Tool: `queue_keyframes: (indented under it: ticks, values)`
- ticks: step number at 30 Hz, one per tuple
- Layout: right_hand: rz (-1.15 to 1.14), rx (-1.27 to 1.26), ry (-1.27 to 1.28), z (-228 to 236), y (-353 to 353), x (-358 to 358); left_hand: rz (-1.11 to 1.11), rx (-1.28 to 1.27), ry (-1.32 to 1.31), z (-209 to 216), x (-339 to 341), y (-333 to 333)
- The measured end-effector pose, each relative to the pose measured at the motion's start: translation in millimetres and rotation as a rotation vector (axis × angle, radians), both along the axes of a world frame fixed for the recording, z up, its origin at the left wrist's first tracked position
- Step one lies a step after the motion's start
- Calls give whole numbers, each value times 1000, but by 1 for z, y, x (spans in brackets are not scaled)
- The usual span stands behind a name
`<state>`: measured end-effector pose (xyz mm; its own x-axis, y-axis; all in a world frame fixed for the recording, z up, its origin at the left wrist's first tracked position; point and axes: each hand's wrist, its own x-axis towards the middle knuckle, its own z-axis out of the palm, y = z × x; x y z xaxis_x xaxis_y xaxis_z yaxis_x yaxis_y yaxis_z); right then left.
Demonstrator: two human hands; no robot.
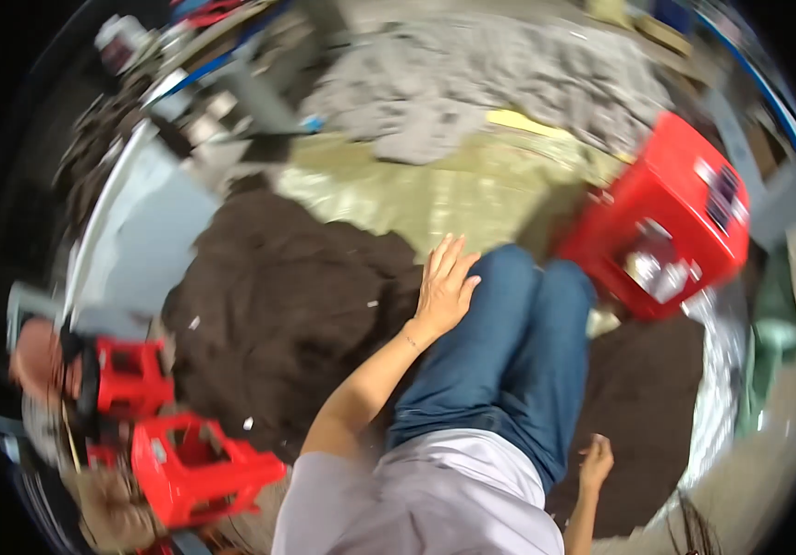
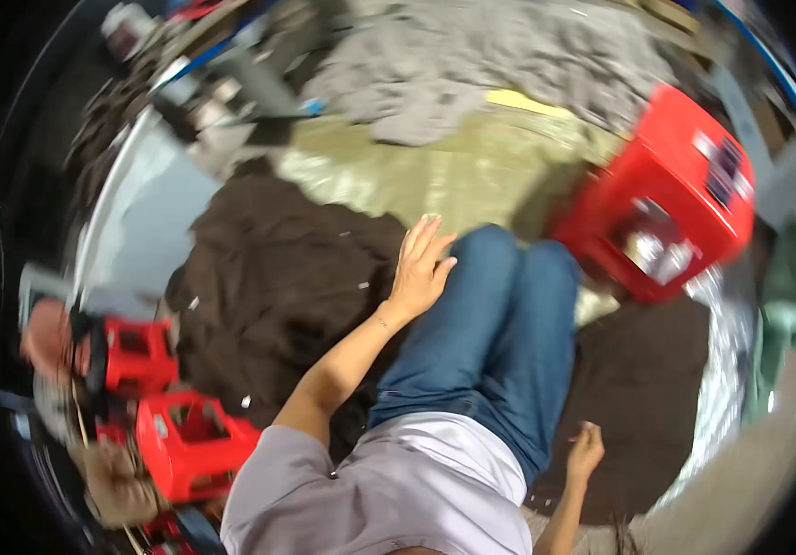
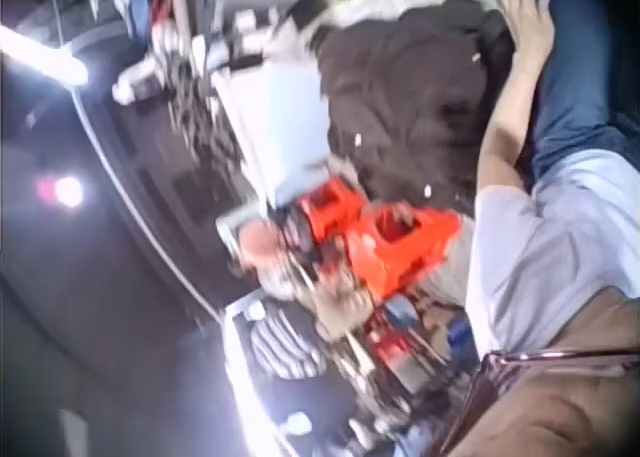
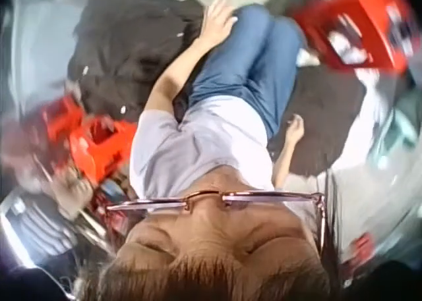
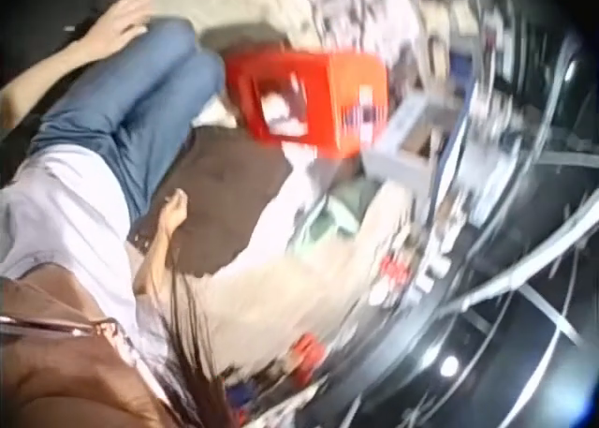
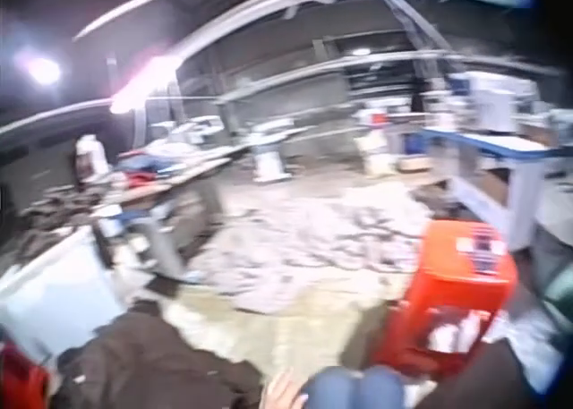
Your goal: Attaching or checking snap buttons on brown fabric garments.
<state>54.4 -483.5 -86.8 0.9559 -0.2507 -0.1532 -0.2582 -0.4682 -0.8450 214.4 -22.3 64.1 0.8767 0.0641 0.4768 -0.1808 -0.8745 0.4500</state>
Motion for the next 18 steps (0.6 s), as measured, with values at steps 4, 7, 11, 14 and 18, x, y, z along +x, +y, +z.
queue_keyframes:
  ticks: [4, 7, 11, 14, 18]
  values:
    - [83, 184, -77, 67, 71, 91, 645, 278, 188, -15, -97, 121]
    - [255, 245, -173, 94, 126, 134, 1073, 258, 92, -14, -165, 202]
    - [402, 230, -286, 126, 190, 153, 1308, 293, -225, 3, -201, 247]
    - [466, 260, -282, 131, 220, 144, 1515, 392, -217, 45, -189, 249]
    - [631, 290, -195, 125, 248, 120, 1328, -1, -9, 48, -226, 289]
